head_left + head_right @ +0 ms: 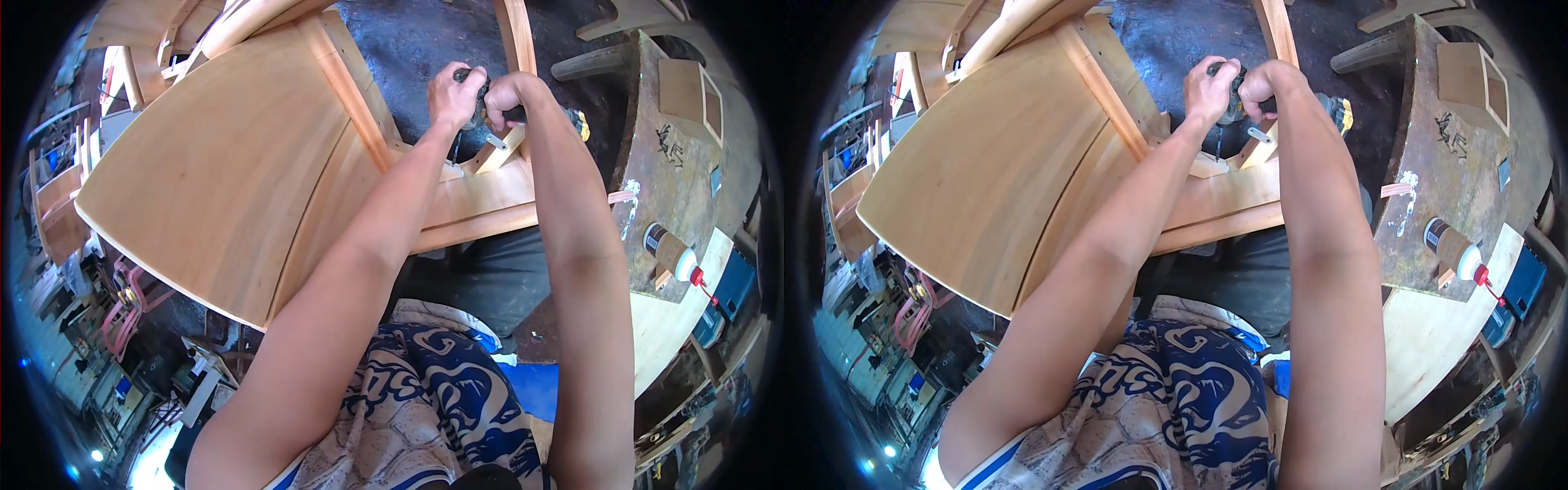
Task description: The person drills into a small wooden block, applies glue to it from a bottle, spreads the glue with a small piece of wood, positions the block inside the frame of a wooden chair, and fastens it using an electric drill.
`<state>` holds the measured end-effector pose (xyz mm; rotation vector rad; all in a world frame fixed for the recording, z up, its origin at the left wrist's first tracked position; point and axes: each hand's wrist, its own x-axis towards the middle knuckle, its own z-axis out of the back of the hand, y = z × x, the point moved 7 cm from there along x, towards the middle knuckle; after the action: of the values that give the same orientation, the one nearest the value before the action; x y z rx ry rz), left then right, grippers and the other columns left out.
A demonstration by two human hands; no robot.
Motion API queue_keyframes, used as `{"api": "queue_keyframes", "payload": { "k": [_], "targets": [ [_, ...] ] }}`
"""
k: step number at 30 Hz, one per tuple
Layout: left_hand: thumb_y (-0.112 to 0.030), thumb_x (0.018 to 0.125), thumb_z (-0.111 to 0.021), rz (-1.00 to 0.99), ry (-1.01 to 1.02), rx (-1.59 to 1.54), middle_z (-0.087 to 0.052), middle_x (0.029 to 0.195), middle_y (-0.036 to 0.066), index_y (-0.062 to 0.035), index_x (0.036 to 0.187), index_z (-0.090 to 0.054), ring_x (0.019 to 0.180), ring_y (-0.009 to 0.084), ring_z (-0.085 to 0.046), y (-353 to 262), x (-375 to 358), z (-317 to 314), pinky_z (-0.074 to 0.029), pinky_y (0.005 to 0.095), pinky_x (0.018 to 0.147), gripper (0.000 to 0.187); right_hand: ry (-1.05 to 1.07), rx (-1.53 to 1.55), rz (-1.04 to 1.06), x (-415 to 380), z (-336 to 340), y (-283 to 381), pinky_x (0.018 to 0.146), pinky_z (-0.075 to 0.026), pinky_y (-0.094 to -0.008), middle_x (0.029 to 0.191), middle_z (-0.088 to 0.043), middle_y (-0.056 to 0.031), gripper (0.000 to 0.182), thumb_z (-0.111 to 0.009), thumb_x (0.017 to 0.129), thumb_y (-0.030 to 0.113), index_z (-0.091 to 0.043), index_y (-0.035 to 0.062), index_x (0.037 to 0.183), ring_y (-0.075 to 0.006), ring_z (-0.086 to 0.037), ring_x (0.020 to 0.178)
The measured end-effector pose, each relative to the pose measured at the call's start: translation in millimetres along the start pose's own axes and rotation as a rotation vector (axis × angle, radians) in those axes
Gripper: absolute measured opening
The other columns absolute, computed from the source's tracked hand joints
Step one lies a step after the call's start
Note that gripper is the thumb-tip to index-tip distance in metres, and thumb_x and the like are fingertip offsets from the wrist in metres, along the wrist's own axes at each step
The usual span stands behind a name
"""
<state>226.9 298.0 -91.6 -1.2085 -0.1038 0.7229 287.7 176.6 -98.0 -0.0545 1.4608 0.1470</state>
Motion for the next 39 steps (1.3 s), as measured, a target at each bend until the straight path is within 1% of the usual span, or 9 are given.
{"api": "queue_keyframes", "payload": {
  "k": [5,9,13,15,18,22,30,35,39],
  "targets": [
    [-0.048,0.079,-0.068,-0.035,-0.052,0.046,-0.071,0.101,0.026,-0.0027,0.103,-0.074,0.101,0.039,-0.068,1.6,-0.6,5.9,-0.05,0.041,0.091,0.051,0.007,-0.034,0.0,13.1,-1.1,2.0,0.064,-0.052,-0.039,0.087,-0.065,-0.0096,0.025,-0.07,0.07,0.001,-0.073,0.0091,0.093,-0.0208,-0.061,0.068],
    [-0.046,0.077,-0.069,0.015,-0.024,-0.008,-0.072,0.101,0.025,-0.0041,0.103,-0.074,0.099,0.0406,-0.068,-0.3,0.3,2.5,-0.051,0.0439,0.09,0.05,-0.004,-0.056,0.027,-3.1,0.4,3.9,0.066,-0.052,-0.0405,0.082,-0.065,-0.0118,0.018,-0.07,0.071,0.002,-0.072,0.0071,0.088,-0.0214,-0.062,0.069],
    [-0.045,0.077,-0.069,-0.009,-0.059,-0.018,-0.072,0.099,0.024,-0.0041,0.102,-0.074,0.097,0.0402,-0.068,1.0,-2.7,5.7,-0.051,0.0441,0.089,0.048,0.004,-0.038,-0.021,5.9,0.4,1.9,0.067,-0.052,-0.0404,0.082,-0.065,-0.0123,0.017,-0.07,0.071,0.003,-0.072,0.0061,0.088,-0.0218,-0.062,0.069],
    [-0.045,0.077,-0.069,0.016,-0.057,-0.019,-0.072,0.098,0.024,-0.0042,0.101,-0.074,0.097,0.0399,-0.069,-2.9,-7.3,7.6,-0.052,0.0441,0.089,0.047,0.017,-0.124,-0.046,5.5,1.0,2.8,0.067,-0.051,-0.0395,0.082,-0.065,-0.012,0.017,-0.07,0.072,0.003,-0.072,0.0058,0.088,-0.0222,-0.062,0.068],
    [-0.044,0.078,-0.069,0.026,-0.06,0.013,-0.072,0.097,0.024,-0.0042,0.101,-0.074,0.096,0.0397,-0.069,-5.3,-9.8,9.4,-0.052,0.044,0.088,0.046,0.003,-0.035,-0.001,10.8,-2.6,0.2,0.068,-0.051,-0.039,0.081,-0.065,-0.0114,0.016,-0.069,0.073,0.003,-0.071,0.0059,0.088,-0.022,-0.062,0.068],
    [-0.044,0.079,-0.069,0.011,-0.05,0.006,-0.072,0.096,0.023,-0.0043,0.101,-0.074,0.094,0.04,-0.069,-3.6,-10.3,6.9,-0.052,0.0442,0.086,0.046,0.011,-0.091,-0.035,-0.5,-2.4,1.0,0.068,-0.051,-0.039,0.082,-0.065,-0.0106,0.015,-0.069,0.074,0.004,-0.071,0.0057,0.088,-0.0211,-0.062,0.069],
    [-0.046,0.079,-0.069,0.016,-0.075,0.018,-0.072,0.097,0.024,-0.0051,0.101,-0.073,0.095,0.041,-0.068,-0.1,-12.1,8.9,-0.052,0.0452,0.087,0.046,-0.014,-0.093,-0.009,-1.4,-4.6,4.7,0.072,-0.052,-0.0427,0.086,-0.067,-0.0122,0.015,-0.07,0.071,0.002,-0.072,0.0034,0.086,-0.0273,-0.064,0.073],
    [-0.046,0.079,-0.068,0.016,-0.072,0.063,-0.072,0.098,0.023,-0.0043,0.103,-0.073,0.096,0.0392,-0.069,-2.2,-15.2,7.2,-0.051,0.0431,0.087,0.049,-0.017,-0.16,0.009,-5.6,-5.0,3.2,0.072,-0.053,-0.0424,0.086,-0.067,-0.0129,0.015,-0.07,0.072,0.003,-0.072,0.0031,0.087,-0.0267,-0.065,0.074],
    [-0.045,0.08,-0.068,0.036,-0.083,0.003,-0.072,0.098,0.023,-0.0044,0.103,-0.073,0.097,0.0399,-0.069,2.4,-14.3,10.0,-0.051,0.0433,0.087,0.047,0.007,-0.183,-0.009,-11.9,-4.2,10.8,0.071,-0.053,-0.0421,0.088,-0.067,-0.0137,0.017,-0.069,0.073,0.003,-0.073,0.0022,0.089,-0.026,-0.065,0.075]
  ]
}}
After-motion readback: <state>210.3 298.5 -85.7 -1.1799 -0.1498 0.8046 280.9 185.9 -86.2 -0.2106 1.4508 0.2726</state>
